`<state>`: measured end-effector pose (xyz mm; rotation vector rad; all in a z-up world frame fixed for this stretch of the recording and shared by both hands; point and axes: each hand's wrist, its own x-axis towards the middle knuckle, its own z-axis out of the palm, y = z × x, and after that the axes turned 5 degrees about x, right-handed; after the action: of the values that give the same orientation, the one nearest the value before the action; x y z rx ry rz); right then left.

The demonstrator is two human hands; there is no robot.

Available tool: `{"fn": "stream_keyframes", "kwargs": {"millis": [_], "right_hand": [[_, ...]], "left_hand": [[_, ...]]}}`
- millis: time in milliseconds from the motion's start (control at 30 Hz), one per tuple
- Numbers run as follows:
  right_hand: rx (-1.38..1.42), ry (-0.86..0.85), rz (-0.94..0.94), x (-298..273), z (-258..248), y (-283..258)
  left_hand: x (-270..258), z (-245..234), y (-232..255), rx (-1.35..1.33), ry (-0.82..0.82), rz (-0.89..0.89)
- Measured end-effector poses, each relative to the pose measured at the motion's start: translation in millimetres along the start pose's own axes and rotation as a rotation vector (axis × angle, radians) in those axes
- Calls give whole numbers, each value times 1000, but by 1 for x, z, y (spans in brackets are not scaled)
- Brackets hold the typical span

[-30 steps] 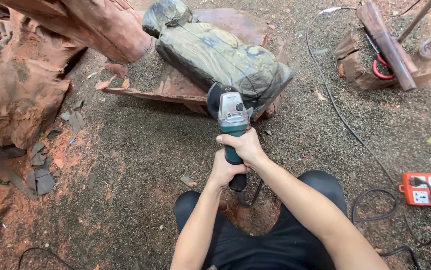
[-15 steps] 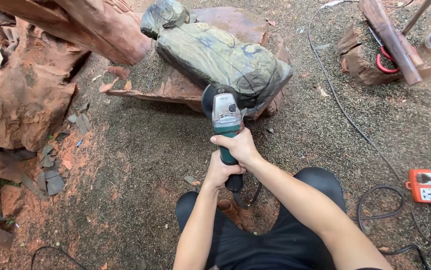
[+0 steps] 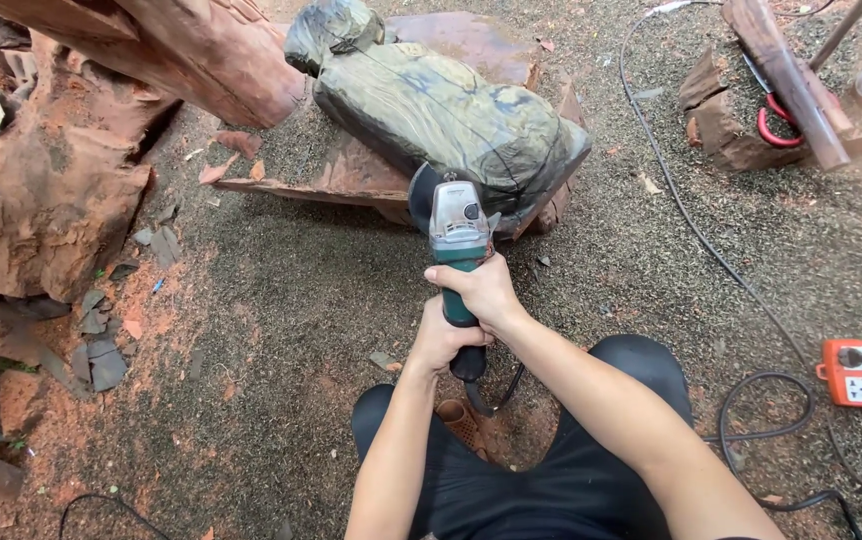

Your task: Using an angle grinder to shape and smooth a large piece of wood.

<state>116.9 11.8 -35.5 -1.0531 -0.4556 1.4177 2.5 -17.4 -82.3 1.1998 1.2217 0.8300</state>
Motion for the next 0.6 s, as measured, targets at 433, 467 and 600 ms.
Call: {"fn": "stream_keyframes", "kwargs": {"millis": [433, 467, 600], "right_hand": [[37, 25, -18, -4, -1, -4], [40, 26, -17, -5, -1, -5], [41, 25, -14, -6, -1, -8]], "left_hand": [[-3, 4, 16, 30, 1, -12], [-4, 5, 18, 25, -1, -14], [-4, 5, 15, 14, -3, -15]]}}
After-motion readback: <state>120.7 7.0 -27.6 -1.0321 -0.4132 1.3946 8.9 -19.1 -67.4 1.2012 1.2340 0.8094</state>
